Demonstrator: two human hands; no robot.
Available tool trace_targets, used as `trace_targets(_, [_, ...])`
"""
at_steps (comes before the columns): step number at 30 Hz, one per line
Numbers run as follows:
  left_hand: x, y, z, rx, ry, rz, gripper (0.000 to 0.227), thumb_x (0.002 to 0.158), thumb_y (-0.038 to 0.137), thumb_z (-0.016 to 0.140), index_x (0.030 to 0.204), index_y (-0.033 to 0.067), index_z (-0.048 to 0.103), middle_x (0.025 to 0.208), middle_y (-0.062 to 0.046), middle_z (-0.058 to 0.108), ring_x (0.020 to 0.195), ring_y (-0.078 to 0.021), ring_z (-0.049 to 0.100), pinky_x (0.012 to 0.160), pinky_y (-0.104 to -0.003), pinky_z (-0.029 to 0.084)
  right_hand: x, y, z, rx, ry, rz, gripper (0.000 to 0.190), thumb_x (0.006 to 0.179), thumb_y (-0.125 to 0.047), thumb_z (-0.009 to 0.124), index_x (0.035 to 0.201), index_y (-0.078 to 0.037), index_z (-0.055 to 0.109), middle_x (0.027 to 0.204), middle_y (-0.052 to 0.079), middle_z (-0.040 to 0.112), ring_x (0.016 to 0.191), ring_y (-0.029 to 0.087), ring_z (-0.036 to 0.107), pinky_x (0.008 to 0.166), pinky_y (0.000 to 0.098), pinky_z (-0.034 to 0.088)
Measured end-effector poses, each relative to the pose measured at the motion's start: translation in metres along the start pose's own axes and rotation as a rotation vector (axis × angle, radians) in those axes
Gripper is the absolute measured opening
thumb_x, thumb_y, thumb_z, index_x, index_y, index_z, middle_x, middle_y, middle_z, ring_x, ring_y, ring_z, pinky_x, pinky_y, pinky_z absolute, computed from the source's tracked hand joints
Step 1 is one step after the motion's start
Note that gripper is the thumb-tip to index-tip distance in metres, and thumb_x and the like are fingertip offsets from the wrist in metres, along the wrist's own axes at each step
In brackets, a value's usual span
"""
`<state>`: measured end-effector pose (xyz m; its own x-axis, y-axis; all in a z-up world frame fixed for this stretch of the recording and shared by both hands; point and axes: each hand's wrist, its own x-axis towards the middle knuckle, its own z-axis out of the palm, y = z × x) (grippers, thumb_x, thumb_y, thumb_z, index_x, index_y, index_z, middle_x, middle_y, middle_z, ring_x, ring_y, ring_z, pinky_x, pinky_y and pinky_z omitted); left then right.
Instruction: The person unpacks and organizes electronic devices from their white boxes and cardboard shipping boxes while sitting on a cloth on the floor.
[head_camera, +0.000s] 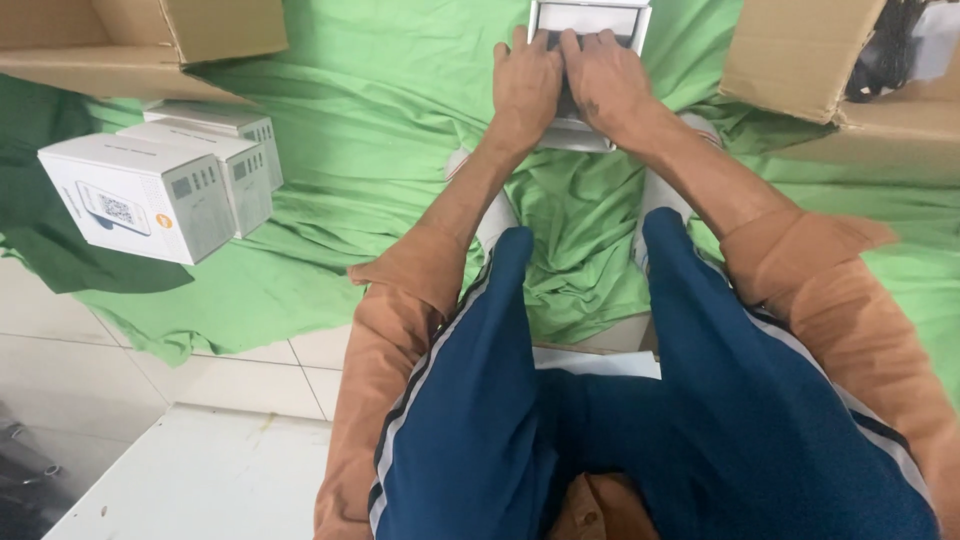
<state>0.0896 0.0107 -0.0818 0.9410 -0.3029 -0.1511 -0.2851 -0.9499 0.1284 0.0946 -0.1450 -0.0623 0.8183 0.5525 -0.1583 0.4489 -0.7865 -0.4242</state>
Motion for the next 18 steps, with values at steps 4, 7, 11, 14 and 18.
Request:
trace_targets(4, [-0.001, -0.002, -0.022, -0.037, -0.018, 0.022, 0.014, 0.084, 0.013, 0.066, 0.097, 0.0158, 0.071, 0.103, -0.005, 0.066, 0.095, -0.028, 0.065, 0.081, -0.047, 0.048, 0.002, 0.009, -0.014, -0.077, -0.012, -0.059, 0.036, 0.079, -0.008, 0.073, 0.111, 0.002, 0.061, 0.107, 0.021, 0.067, 0.107, 0.038, 0.061, 0.08, 0.0473, 0.055])
trace_targets(7, [-0.011, 0.005, -0.068, -0.054, 0.056, 0.061, 0.02, 0.088, 0.009, 0.065, 0.107, 0.0153, 0.065, 0.101, -0.007, 0.064, 0.085, -0.0283, 0.067, 0.084, -0.046, 0.048, -0.014, -0.01, -0.058, -0.035, 0.045, -0.133, 0.04, 0.073, -0.017, 0.081, 0.104, 0.001, 0.063, 0.104, 0.019, 0.064, 0.105, 0.038, 0.06, 0.083, 0.0487, 0.052])
trace_targets(11, [-0.01, 0.023, -0.152, -0.026, 0.172, 0.254, 0.032, 0.087, 0.005, 0.064, 0.117, 0.0128, 0.057, 0.105, -0.008, 0.06, 0.089, -0.0275, 0.066, 0.093, -0.043, 0.049, -0.046, -0.021, -0.112, 0.27, 0.28, -0.056, 0.05, 0.081, -0.016, 0.091, 0.114, 0.005, 0.06, 0.114, 0.021, 0.056, 0.106, 0.04, 0.058, 0.085, 0.0497, 0.05])
trace_targets(14, [0.008, 0.049, -0.2, -0.095, 0.103, 0.566, 0.035, 0.097, 0.007, 0.063, 0.131, 0.003, 0.055, 0.12, -0.014, 0.059, 0.11, -0.0311, 0.062, 0.101, -0.043, 0.048, -0.09, -0.018, -0.155, 0.456, 0.433, 0.067, 0.05, 0.086, -0.006, 0.086, 0.128, 0.002, 0.059, 0.128, 0.022, 0.054, 0.112, 0.04, 0.062, 0.091, 0.0491, 0.053])
trace_targets(18, [0.045, 0.131, -0.231, 0.021, 0.283, 0.884, 0.058, 0.093, 0.013, 0.062, 0.146, -0.0074, 0.048, 0.143, -0.021, 0.054, 0.124, -0.0345, 0.054, 0.108, -0.042, 0.043, -0.15, 0.041, -0.18, 0.26, 0.688, 0.16, 0.047, 0.094, -0.003, 0.088, 0.13, -0.004, 0.059, 0.126, 0.019, 0.055, 0.116, 0.041, 0.063, 0.096, 0.0495, 0.055])
